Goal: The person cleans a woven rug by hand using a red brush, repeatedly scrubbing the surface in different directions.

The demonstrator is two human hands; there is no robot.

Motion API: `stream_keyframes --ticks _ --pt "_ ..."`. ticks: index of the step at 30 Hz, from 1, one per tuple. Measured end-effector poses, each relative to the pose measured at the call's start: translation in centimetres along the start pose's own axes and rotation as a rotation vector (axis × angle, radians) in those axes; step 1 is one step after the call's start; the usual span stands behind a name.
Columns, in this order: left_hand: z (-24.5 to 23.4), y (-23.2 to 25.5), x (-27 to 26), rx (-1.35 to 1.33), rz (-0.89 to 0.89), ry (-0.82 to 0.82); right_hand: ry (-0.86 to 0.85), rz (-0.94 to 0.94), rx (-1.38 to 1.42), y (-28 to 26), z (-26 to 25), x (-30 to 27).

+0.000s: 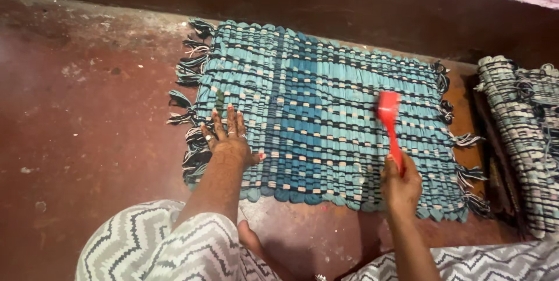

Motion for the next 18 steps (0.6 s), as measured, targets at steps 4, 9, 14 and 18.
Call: stream_keyframes --ticks 4,9,14,18 --pt "0.2 0.0 -0.1 0.003 -0.006 0.011 -0.146 0.014 0.177 -1.8 6.0 -2.5" --pt "0.3 -0.3 0.1 -0.033 0.034 0.01 -0.519 -0.262 -0.144 -5.8 18.2 -8.9" --pt "0.1 -0.3 -0.2 -0.035 0.038 0.024 -0.405 0.026 -0.177 -3.0 13.6 -5.4" --pt "0.1 -0.3 -0.3 -0.049 0.028 0.04 -0.081 0.085 0.006 -1.1 2.0 -1.3"
Point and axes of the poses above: each hand's wrist, its own x-axis towards the middle knuckle, its own z-axis out of the palm, y = z × x, the point moved 6 cm from there along x, towards the middle knuckle, and after that the axes turned 11 degrees about z, right-handed, at the moved point
